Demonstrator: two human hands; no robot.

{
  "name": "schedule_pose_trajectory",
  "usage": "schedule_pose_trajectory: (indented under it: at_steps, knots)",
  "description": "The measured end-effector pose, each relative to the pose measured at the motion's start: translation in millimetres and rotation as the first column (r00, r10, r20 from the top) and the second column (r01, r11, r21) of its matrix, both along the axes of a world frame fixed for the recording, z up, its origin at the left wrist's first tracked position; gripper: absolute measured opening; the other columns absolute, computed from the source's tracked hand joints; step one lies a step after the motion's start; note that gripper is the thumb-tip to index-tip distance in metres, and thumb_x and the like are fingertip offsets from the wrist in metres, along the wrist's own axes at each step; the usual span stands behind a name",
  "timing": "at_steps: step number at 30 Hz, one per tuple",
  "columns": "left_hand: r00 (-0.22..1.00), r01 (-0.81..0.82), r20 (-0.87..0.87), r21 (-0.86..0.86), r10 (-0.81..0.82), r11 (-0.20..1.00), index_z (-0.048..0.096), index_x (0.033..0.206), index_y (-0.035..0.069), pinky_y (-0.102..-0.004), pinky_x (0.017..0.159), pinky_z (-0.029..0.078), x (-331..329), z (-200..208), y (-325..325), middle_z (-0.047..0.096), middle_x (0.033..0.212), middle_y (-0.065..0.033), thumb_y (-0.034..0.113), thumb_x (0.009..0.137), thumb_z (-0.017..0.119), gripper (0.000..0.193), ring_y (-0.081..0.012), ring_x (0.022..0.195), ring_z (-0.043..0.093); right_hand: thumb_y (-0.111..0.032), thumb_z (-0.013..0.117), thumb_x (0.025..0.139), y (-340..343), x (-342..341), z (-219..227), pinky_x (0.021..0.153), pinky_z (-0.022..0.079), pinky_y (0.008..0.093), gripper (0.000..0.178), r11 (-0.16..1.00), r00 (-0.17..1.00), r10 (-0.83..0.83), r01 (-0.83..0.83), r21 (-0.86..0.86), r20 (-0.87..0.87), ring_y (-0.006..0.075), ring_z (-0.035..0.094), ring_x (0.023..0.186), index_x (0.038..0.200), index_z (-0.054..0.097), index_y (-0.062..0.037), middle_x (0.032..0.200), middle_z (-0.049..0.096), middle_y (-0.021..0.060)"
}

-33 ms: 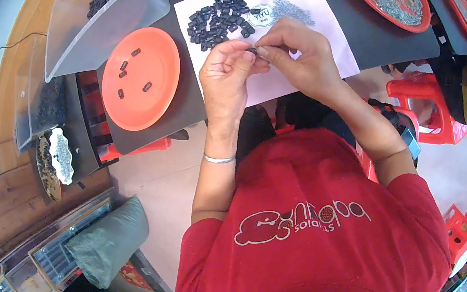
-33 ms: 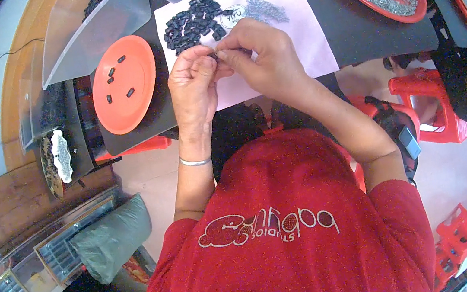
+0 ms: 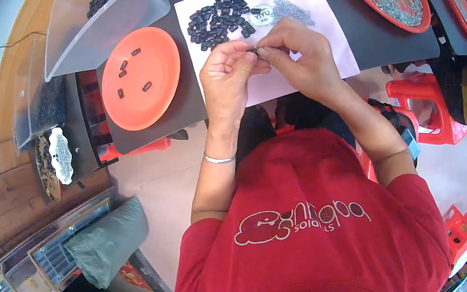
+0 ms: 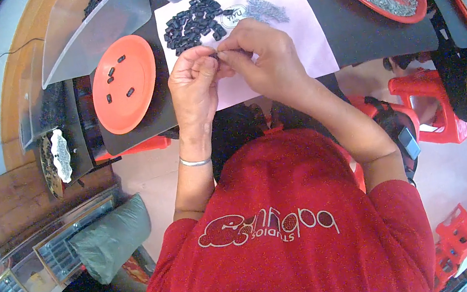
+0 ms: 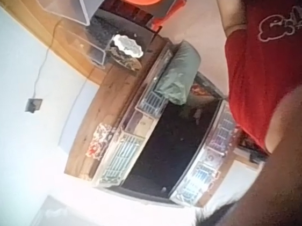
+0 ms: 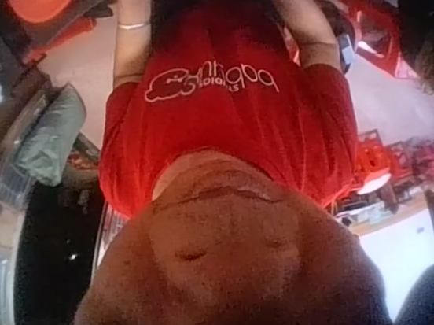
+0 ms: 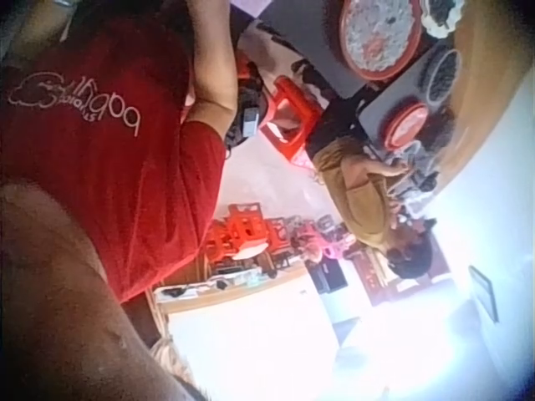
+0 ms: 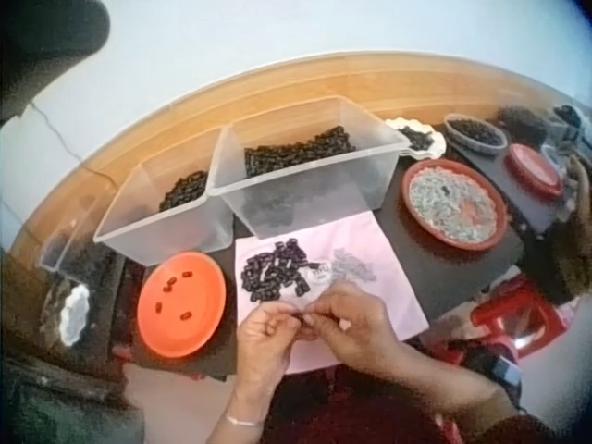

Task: The person assembles small black craft components by hand, inserting silver beads into them.

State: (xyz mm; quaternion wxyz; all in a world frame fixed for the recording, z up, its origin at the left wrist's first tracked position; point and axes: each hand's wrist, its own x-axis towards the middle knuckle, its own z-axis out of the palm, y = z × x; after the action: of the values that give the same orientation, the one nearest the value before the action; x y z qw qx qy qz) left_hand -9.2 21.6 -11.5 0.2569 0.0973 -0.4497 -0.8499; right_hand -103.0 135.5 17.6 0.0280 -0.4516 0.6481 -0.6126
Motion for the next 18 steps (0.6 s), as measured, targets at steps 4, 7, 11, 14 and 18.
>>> schedule_pose_trajectory:
  at_steps: [4,7,11,14,18]
  knots:
    - [0.998,0.023,0.058,-0.134,-0.015,0.991,0.054,0.096,-0.003,-0.0294,0.064,0.056,3,1,3,0.063,0.080,-0.0130,-0.005,0.082,0.057,0.015,-0.0189,0.069,0.065,0.001,0.064,0.069,9,-4,-2,0.053,0.045,0.0312,0.008,1.000,0.975,0.000,0.006,0.026,-0.224,0.0241,0.057,0.063,0.077,0.063,-0.0010,0.070,0.057,0.0100]
    - [0.990,0.077,0.128,-0.210,-0.051,0.975,0.054,0.099,-0.002,-0.0302,0.064,0.056,6,4,3,0.063,0.084,-0.0129,-0.006,0.081,0.056,0.018,-0.0194,0.073,0.064,0.001,0.064,0.066,16,-2,3,0.054,0.045,0.0321,0.010,0.999,0.950,0.021,-0.009,0.040,-0.310,0.0251,0.057,0.063,0.076,0.063,-0.0016,0.071,0.058,0.0093]
    - [0.986,0.146,0.109,-0.163,-0.130,0.976,0.053,0.100,-0.003,-0.0282,0.064,0.055,5,5,-1,0.065,0.082,-0.0141,-0.006,0.080,0.058,0.021,-0.0186,0.071,0.065,-0.001,0.064,0.063,16,-5,4,0.054,0.044,0.0333,0.012,1.000,0.915,0.014,-0.016,-0.002,-0.403,0.0240,0.056,0.061,0.074,0.062,-0.0025,0.071,0.058,0.0075]
    - [0.978,0.195,0.108,-0.143,-0.180,0.970,0.053,0.103,-0.003,-0.0279,0.065,0.055,5,5,-4,0.065,0.083,-0.0142,-0.006,0.080,0.058,0.023,-0.0186,0.071,0.065,-0.003,0.063,0.060,14,-5,9,0.054,0.042,0.0333,0.013,1.000,0.881,0.003,-0.005,-0.003,-0.472,0.0227,0.055,0.061,0.073,0.062,-0.0041,0.071,0.057,0.0054]
    - [0.961,0.263,0.114,-0.119,-0.250,0.957,0.054,0.102,-0.004,-0.0273,0.065,0.055,6,5,-6,0.064,0.084,-0.0135,-0.005,0.080,0.059,0.023,-0.0183,0.071,0.065,-0.005,0.061,0.059,17,-13,14,0.055,0.040,0.0330,0.014,0.996,0.792,0.084,-0.041,0.084,-0.605,0.0214,0.054,0.064,0.073,0.061,-0.0055,0.070,0.054,0.0041]
